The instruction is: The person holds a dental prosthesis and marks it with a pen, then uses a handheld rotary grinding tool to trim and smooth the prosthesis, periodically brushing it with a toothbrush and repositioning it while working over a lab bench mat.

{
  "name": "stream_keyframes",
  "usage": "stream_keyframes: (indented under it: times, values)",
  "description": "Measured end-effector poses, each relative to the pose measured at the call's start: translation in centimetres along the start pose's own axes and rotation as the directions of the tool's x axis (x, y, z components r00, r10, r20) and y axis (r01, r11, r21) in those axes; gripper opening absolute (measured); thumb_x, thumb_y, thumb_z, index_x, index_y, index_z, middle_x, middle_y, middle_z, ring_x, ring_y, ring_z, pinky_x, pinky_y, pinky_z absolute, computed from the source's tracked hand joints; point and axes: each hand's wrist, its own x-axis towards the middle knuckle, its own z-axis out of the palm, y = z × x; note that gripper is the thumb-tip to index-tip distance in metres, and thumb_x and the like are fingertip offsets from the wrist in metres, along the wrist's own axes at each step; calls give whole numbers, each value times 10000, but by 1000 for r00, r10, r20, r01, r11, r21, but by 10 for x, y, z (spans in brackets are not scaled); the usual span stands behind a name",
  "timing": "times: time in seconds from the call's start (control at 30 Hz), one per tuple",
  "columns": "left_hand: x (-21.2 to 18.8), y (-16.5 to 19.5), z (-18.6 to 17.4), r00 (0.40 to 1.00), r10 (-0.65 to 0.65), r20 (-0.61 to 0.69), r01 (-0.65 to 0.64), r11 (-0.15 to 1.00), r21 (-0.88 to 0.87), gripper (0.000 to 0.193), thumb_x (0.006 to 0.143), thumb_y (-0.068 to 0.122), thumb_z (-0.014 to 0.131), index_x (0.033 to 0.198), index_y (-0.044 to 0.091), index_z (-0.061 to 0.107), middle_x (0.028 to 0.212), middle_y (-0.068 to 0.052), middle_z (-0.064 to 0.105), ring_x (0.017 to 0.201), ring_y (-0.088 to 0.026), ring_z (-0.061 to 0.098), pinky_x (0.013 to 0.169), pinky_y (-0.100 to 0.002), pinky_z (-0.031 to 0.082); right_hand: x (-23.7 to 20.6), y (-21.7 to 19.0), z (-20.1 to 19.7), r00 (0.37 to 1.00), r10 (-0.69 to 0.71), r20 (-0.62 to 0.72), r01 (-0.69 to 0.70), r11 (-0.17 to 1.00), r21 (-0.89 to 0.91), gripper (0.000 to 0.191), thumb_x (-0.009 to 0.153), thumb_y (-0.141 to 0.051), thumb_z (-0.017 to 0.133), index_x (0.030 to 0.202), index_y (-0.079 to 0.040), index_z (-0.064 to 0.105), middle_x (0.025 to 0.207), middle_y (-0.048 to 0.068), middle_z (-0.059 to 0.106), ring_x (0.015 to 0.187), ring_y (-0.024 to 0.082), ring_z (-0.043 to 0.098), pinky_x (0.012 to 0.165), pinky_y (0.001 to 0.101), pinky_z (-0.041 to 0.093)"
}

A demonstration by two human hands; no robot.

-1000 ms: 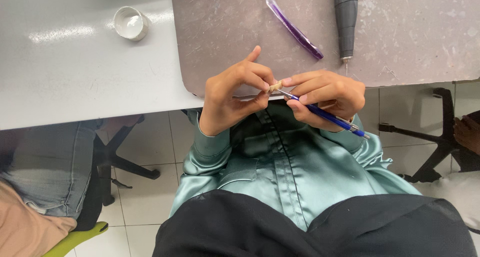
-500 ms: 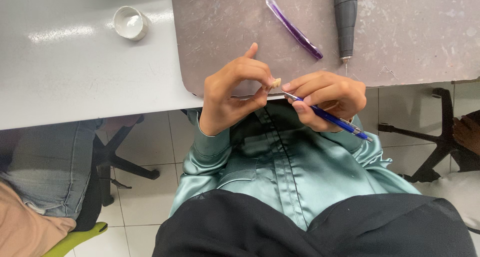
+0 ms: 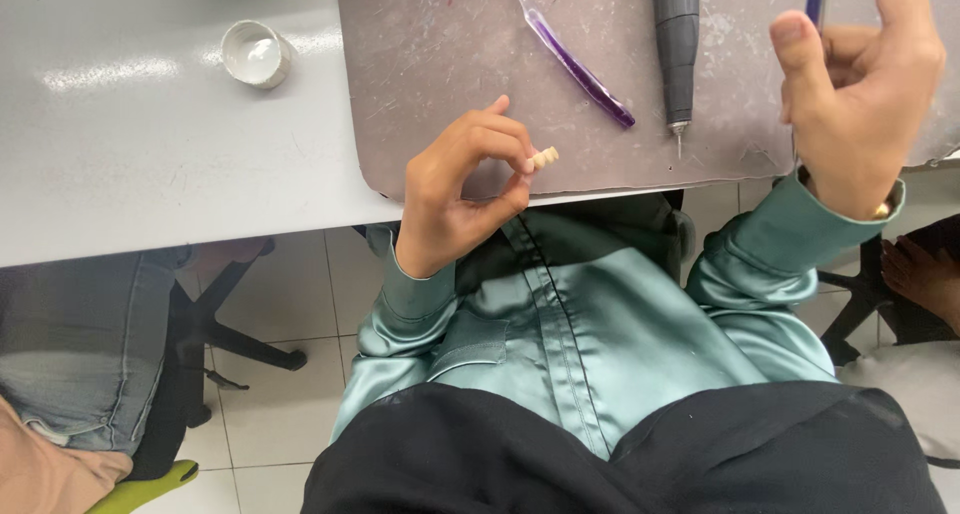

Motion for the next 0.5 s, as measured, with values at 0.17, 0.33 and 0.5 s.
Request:
stream_keyframes:
  times: [0.17, 0.33, 0.5]
  values:
    - [-1, 1, 0, 1000, 27, -8, -27, 999, 21, 273, 861, -96, 767, 1016, 74, 619, 1021, -46, 700, 1023, -196, 737, 1202, -503, 473, 19, -6, 10, 997, -53, -65, 43, 989, -142, 494, 1115, -178, 677, 1539, 3, 499, 1001, 78, 663, 720, 89, 615, 547, 217, 441]
    - [2, 6, -1, 999, 44, -22, -44, 999, 27, 273, 862, -117, 783, 1014, 70, 654, 1010, -49, 726, 1031, -219, 761, 1194, -514, 468, 14, -35, 25, 991, -133, -16, 131, 988, -82, 429, 1124, -167, 740, 1452, -9, 513, 903, 56, 634, 706, 63, 583, 554, 184, 441]
    - [9, 6, 1, 998, 53, -23, -52, 998, 28, 255, 864, -116, 789, 985, 71, 666, 1017, -37, 746, 1036, -219, 772, 1184, -508, 476, 18, -54, 44, 991, -66, 116, 91, 971, -223, 380, 1068, -160, 833, 1345, -65, 590, 690, 19, 560, 567, 73, 491, 547, 209, 352]
